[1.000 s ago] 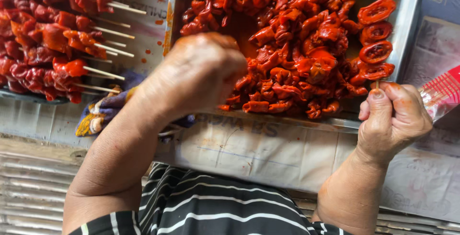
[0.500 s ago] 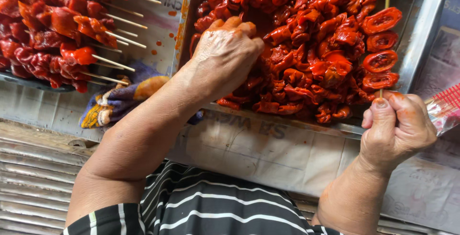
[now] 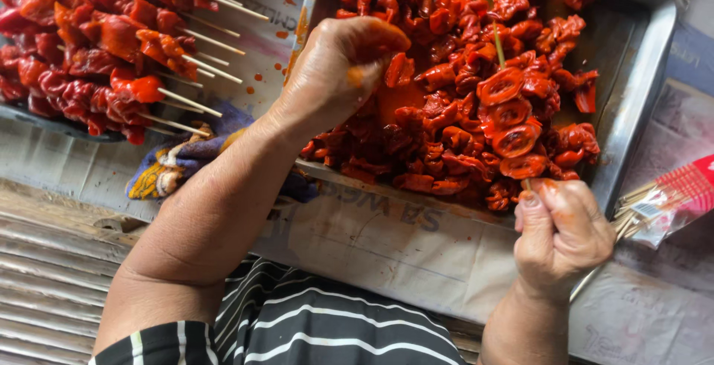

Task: The person threads pieces of red marinated meat onto bamboo skewers. They pick up individual pieces from a metal tray and slide them onto the skewers held in the other hand, creating a series of prepared skewers.

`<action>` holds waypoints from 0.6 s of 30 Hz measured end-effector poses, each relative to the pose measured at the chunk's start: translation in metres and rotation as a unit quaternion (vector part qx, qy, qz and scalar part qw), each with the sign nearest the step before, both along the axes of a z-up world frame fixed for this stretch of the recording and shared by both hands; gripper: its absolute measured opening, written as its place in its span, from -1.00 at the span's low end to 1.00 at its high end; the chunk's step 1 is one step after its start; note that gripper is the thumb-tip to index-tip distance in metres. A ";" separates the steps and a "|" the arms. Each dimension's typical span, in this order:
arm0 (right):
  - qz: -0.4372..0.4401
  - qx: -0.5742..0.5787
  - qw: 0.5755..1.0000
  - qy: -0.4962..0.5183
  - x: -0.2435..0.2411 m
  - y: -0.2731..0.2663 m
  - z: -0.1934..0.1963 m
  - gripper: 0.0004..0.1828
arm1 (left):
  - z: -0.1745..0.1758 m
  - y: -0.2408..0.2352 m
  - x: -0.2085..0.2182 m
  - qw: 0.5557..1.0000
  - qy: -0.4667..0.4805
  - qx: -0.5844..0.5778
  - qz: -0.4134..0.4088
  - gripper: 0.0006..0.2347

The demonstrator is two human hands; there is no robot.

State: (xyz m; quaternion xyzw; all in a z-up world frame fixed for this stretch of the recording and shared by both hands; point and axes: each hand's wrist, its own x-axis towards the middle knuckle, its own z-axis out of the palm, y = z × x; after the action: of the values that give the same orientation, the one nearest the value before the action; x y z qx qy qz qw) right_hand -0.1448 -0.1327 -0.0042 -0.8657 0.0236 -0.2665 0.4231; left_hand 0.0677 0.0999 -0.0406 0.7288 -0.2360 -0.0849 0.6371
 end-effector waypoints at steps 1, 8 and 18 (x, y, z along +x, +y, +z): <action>0.007 -0.009 1.000 0.001 -0.002 0.002 0.000 -0.94 | -0.001 -0.001 0.005 0.997 0.036 -0.058 -0.020 -0.84; 0.008 -0.013 1.000 0.001 -0.003 0.002 -0.006 -0.93 | 0.004 0.007 0.007 0.909 0.317 -0.255 -0.095 -0.78; -0.019 0.029 0.999 -0.016 -0.002 -0.003 -0.009 -0.95 | 0.006 0.021 0.011 0.895 0.252 -0.328 -0.165 -0.58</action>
State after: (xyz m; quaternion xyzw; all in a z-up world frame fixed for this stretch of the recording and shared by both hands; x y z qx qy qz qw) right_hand -0.1470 -0.1358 -0.0132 -0.8483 0.0411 -0.2871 0.4431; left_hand 0.0790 0.1211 -0.0348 0.3831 -0.1987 -0.2871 0.8552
